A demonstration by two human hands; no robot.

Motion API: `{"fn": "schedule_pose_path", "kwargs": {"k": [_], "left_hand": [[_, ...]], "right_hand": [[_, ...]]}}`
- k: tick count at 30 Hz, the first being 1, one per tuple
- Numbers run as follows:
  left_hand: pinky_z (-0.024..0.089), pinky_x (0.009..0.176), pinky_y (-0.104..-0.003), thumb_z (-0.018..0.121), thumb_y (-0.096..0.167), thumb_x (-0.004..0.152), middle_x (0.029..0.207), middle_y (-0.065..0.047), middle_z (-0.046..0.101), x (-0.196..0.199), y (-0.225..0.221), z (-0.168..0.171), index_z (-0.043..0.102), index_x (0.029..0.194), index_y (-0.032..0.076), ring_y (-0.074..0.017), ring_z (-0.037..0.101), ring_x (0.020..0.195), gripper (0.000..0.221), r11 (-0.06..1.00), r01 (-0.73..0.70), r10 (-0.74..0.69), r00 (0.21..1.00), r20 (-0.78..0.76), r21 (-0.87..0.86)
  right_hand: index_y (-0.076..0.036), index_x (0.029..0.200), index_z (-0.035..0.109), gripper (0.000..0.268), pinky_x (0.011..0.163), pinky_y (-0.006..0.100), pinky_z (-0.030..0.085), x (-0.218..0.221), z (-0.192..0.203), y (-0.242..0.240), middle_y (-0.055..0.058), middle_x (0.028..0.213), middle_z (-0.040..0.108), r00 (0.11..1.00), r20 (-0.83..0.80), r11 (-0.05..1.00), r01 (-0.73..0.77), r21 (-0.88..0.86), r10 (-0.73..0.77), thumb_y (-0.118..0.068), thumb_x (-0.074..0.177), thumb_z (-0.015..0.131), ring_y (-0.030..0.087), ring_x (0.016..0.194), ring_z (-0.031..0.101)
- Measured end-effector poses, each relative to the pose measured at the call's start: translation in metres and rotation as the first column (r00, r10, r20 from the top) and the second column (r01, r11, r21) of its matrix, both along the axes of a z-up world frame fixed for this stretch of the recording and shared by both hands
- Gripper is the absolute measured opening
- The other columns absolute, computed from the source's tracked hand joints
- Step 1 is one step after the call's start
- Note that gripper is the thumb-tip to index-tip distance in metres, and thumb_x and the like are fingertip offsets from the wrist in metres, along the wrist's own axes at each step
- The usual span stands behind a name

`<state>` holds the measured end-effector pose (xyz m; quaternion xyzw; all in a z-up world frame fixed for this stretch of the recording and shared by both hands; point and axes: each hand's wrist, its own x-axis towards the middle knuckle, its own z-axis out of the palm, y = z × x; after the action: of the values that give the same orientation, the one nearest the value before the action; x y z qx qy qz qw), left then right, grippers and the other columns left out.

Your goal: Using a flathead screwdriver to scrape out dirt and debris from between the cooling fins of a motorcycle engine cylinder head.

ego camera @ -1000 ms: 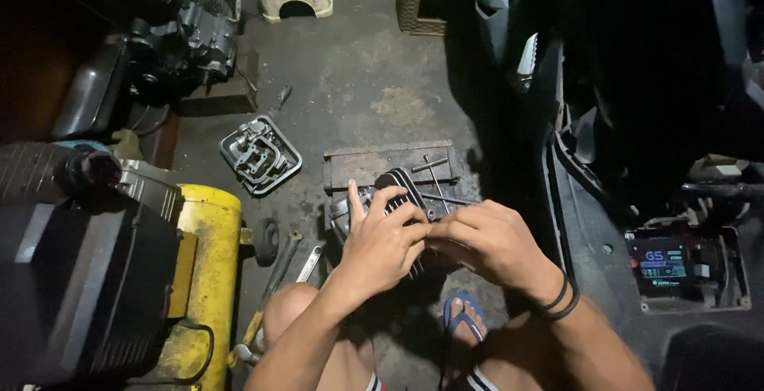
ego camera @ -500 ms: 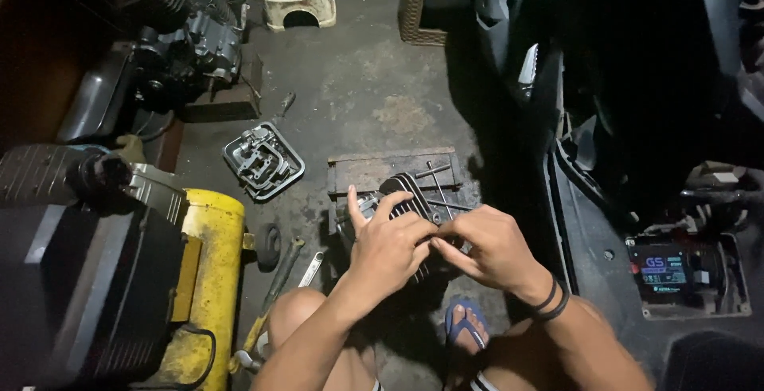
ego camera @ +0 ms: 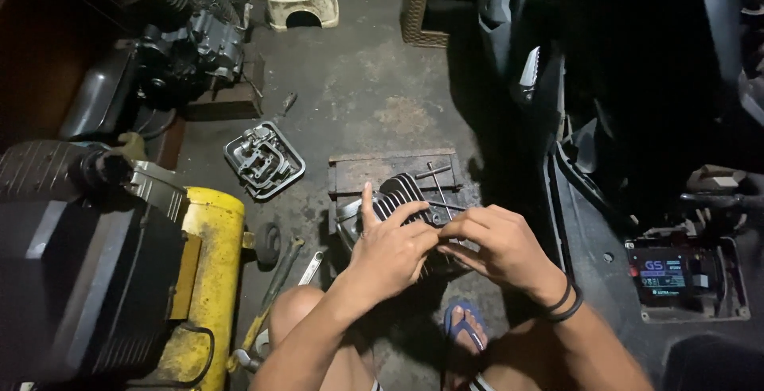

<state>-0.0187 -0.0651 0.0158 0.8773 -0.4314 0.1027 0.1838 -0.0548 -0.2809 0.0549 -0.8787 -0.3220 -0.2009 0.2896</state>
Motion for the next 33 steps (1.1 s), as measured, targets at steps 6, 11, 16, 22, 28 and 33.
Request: {"fn": "schedule_pose_path", "kwargs": {"k": [6,11,16,22,28,33], "left_hand": [[-0.004,0.108,-0.085,0.049,0.026,0.102,0.089,0.002,0.077,0.004,0.002,0.005,0.055,0.125,0.018,-0.0175,0.056,0.130,0.025,0.998,-0.017,0.009,0.989,-0.148,-0.052],[-0.002,0.107,-0.085,0.049,0.024,0.100,0.091,-0.001,0.078,0.004,0.003,0.007,0.053,0.127,0.016,-0.0202,0.057,0.129,0.029,0.997,-0.007,-0.002,0.992,-0.129,-0.071],[0.002,0.109,-0.083,0.054,0.021,0.091,0.106,-0.006,0.075,0.002,0.004,0.010,0.055,0.127,0.014,-0.0255,0.054,0.130,0.037,0.991,-0.034,0.018,0.992,-0.124,-0.132],[0.005,0.109,-0.083,0.064,0.029,0.075,0.110,-0.006,0.071,-0.003,0.005,0.016,0.064,0.120,0.016,-0.0310,0.052,0.133,0.046,0.987,-0.033,0.019,0.996,-0.088,-0.159],[0.007,0.112,-0.079,0.065,0.027,0.075,0.112,-0.001,0.068,0.000,0.008,0.009,0.066,0.116,0.020,-0.0273,0.051,0.133,0.042,0.961,-0.081,0.060,0.994,-0.089,-0.263],[0.015,0.115,-0.073,0.067,0.030,0.085,0.113,-0.009,0.070,0.014,0.020,0.006,0.069,0.119,0.015,-0.0342,0.055,0.128,0.037,0.909,-0.189,0.097,0.963,-0.251,-0.373]], "right_hand": [[-0.012,0.098,0.071,0.015,0.063,0.041,0.055,-0.003,0.002,0.001,0.006,0.082,0.069,0.999,-0.032,1.000,-0.026,-0.010,0.025,-0.020,0.087,0.077,0.030,0.071,0.070],[-0.016,0.090,0.069,0.010,0.063,0.037,0.050,-0.007,0.006,0.009,0.001,0.077,0.064,0.995,0.104,0.989,0.014,-0.150,0.002,-0.026,0.093,0.070,0.024,0.066,0.064],[-0.020,0.089,0.062,0.019,0.065,0.034,0.047,-0.002,-0.016,0.002,-0.002,0.074,0.054,0.967,0.245,0.957,0.133,-0.256,-0.069,-0.036,0.099,0.062,0.020,0.064,0.058],[-0.021,0.079,0.053,0.029,0.059,0.035,0.041,0.002,-0.028,0.004,-0.003,0.069,0.045,0.941,0.315,0.897,0.241,-0.370,-0.123,-0.041,0.101,0.052,0.020,0.061,0.054],[-0.021,0.071,0.052,0.036,0.055,0.036,0.042,-0.004,-0.035,0.008,-0.002,0.061,0.049,0.943,0.254,0.864,0.304,-0.401,-0.214,-0.044,0.100,0.053,0.021,0.059,0.058],[-0.021,0.084,0.060,0.023,0.055,0.036,0.045,-0.006,-0.019,0.016,-0.002,0.065,0.051,0.953,0.192,0.896,0.289,-0.336,-0.236,-0.040,0.097,0.061,0.022,0.058,0.060]]}}
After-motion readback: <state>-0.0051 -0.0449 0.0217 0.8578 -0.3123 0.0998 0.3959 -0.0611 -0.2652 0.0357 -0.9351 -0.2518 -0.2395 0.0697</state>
